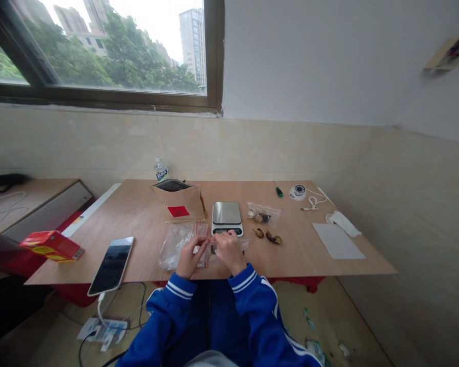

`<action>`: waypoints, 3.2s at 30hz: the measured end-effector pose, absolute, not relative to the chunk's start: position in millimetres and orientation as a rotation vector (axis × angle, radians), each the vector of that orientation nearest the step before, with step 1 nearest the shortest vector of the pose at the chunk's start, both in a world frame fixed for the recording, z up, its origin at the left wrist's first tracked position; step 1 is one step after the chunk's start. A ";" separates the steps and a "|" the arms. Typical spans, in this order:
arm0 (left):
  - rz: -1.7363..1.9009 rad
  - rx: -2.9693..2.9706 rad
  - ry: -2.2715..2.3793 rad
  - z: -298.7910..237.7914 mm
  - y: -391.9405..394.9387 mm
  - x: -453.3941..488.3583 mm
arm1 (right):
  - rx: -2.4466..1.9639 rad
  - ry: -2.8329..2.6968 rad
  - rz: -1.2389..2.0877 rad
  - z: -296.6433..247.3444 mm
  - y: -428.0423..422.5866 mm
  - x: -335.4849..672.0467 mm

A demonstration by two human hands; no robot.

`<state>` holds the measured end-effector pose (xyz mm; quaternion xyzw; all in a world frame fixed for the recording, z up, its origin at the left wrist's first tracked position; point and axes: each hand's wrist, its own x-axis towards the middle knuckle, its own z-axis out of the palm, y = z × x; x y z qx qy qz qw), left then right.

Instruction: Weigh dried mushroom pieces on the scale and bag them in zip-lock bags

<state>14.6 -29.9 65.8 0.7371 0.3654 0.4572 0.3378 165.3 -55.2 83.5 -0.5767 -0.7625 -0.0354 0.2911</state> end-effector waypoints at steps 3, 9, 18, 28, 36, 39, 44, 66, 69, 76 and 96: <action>1.183 1.950 0.969 62.9 -28.1 10.1 | -1.504 -2.043 0.014 81.6 -55.7 171.3; 1.187 1.906 1.001 62.3 -31.4 12.0 | -1.531 -2.029 0.045 79.5 -59.7 183.5; 1.138 1.893 0.982 59.8 -33.6 19.2 | -1.492 -2.108 0.037 73.6 -61.3 182.7; 1.187 1.832 1.052 52.3 -32.1 17.4 | -1.575 -2.038 0.010 73.1 -62.4 190.7; 1.155 1.835 1.074 51.1 -33.6 17.3 | -1.561 -2.012 -0.122 60.3 -66.9 183.9; 1.156 1.865 1.078 51.3 -34.8 16.3 | -1.527 -2.029 -0.040 63.1 -71.0 190.6; 1.157 1.884 1.091 51.5 -32.9 14.2 | -1.562 -2.023 -0.025 63.7 -73.9 198.3; 1.153 1.896 1.001 57.2 -33.3 13.8 | -1.614 -1.965 0.092 83.0 -80.0 195.2; 1.159 1.902 1.013 58.7 -33.3 12.2 | -1.576 -1.977 0.115 89.8 -82.7 188.4; 1.148 1.931 0.995 60.9 -36.9 12.2 | -1.506 -2.016 0.144 95.3 -78.2 177.8; 1.136 1.978 1.206 58.7 -35.6 12.8 | -1.513 -1.961 0.142 56.6 -71.2 197.4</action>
